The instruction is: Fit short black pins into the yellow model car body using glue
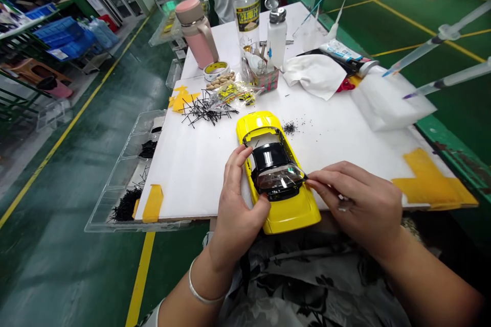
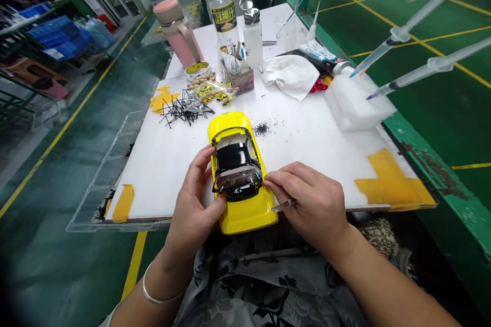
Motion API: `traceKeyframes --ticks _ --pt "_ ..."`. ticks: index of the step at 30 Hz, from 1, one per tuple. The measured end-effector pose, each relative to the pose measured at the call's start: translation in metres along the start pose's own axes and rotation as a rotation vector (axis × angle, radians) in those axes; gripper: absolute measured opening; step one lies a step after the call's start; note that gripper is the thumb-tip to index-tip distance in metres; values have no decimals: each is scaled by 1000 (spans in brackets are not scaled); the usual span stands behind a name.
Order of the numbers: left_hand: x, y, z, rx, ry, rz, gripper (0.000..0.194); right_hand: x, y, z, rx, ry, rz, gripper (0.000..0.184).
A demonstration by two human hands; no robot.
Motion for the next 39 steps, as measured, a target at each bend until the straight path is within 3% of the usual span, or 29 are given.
traceKeyframes --ticks 3,8,13,19,22,34,39 --pt "0 2 1 4 -1 16 80 0 -4 6 -6 18 -29 10" --pt "-1 3 1 24 -3 18 79 -1 -1 14 63 38 36 6" --pt "0 4 1 35 -8 23 79 0 -10 23 159 19 -60 17" --pt "1 4 0 50 -14 -1 79 -9 -5 11 149 177 133 20" --pt "0 2 0 69 -13 -22 79 -14 -3 4 136 215 144 18" --pt "-3 -2 0 181 27 -119 87 -10 -7 1 78 196 295 11" --pt "-2 -1 2 211 43 -99 91 -16 -10 -5 111 186 268 10"
Point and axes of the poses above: each hand's wrist, its own x-axis towards the middle knuckle, its own z-axis out of the back of the hand, y = z × x, the point moved 4 cm from there along x, towards the middle knuckle, and after that the axes turned 10 degrees about -x, right-handed, at the moved point
